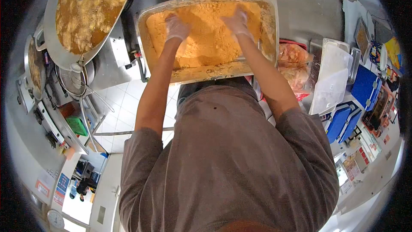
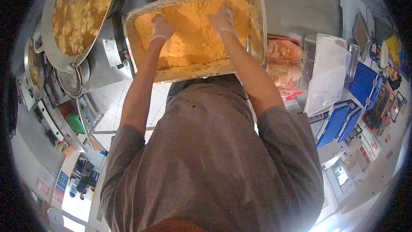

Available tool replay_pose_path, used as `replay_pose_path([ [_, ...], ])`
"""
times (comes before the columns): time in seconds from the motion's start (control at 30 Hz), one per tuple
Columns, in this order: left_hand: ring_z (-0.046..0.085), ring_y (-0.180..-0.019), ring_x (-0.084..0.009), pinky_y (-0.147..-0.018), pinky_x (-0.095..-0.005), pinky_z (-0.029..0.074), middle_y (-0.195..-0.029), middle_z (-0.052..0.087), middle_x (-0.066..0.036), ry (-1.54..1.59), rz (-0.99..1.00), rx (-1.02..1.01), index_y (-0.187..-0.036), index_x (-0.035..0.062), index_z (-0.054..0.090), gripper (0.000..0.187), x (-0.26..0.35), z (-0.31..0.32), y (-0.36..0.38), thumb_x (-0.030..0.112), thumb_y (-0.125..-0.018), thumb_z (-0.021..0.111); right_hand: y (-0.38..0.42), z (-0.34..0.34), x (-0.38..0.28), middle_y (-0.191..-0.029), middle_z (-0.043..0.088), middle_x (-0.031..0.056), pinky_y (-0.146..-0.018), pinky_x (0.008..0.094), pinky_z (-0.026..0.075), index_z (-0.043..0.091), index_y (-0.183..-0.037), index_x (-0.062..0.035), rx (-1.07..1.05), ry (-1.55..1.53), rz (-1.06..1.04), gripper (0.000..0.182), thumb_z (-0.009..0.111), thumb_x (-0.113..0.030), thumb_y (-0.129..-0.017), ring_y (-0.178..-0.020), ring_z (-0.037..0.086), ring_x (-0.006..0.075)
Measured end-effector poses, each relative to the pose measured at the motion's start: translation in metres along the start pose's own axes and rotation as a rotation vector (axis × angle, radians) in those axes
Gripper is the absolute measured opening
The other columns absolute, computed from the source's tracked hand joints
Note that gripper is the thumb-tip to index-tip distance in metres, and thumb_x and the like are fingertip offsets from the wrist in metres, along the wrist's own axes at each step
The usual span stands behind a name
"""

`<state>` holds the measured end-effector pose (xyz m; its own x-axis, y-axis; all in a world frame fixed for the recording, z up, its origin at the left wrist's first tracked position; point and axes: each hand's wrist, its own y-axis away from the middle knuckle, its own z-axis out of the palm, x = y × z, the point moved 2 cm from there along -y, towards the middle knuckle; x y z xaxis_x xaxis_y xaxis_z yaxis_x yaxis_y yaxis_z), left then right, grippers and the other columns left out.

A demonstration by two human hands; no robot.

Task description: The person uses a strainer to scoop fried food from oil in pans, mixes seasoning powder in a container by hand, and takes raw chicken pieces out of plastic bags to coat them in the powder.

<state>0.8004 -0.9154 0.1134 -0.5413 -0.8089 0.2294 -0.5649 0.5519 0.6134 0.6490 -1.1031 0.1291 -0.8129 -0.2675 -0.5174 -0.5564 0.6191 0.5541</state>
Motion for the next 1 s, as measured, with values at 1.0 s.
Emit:
replay_pose_path([
  [1.0,0.064,-0.111,-0.0403,-0.093,-0.0463,0.053,-0.125,0.063,-0.028,0.028,0.086,0.365,-0.131,-0.0010,0.058,0.055,-0.032,0.005,0.020,0.038,-0.092,0.055,-0.001,-0.030,0.019,-0.105,0.071,0.0208,-0.086,0.0434,0.056,0.073,-0.099,-0.0025,0.145,0.724,-0.245,0.034,0.063,-0.035,-0.092,-0.092,0.068,0.0353],
])
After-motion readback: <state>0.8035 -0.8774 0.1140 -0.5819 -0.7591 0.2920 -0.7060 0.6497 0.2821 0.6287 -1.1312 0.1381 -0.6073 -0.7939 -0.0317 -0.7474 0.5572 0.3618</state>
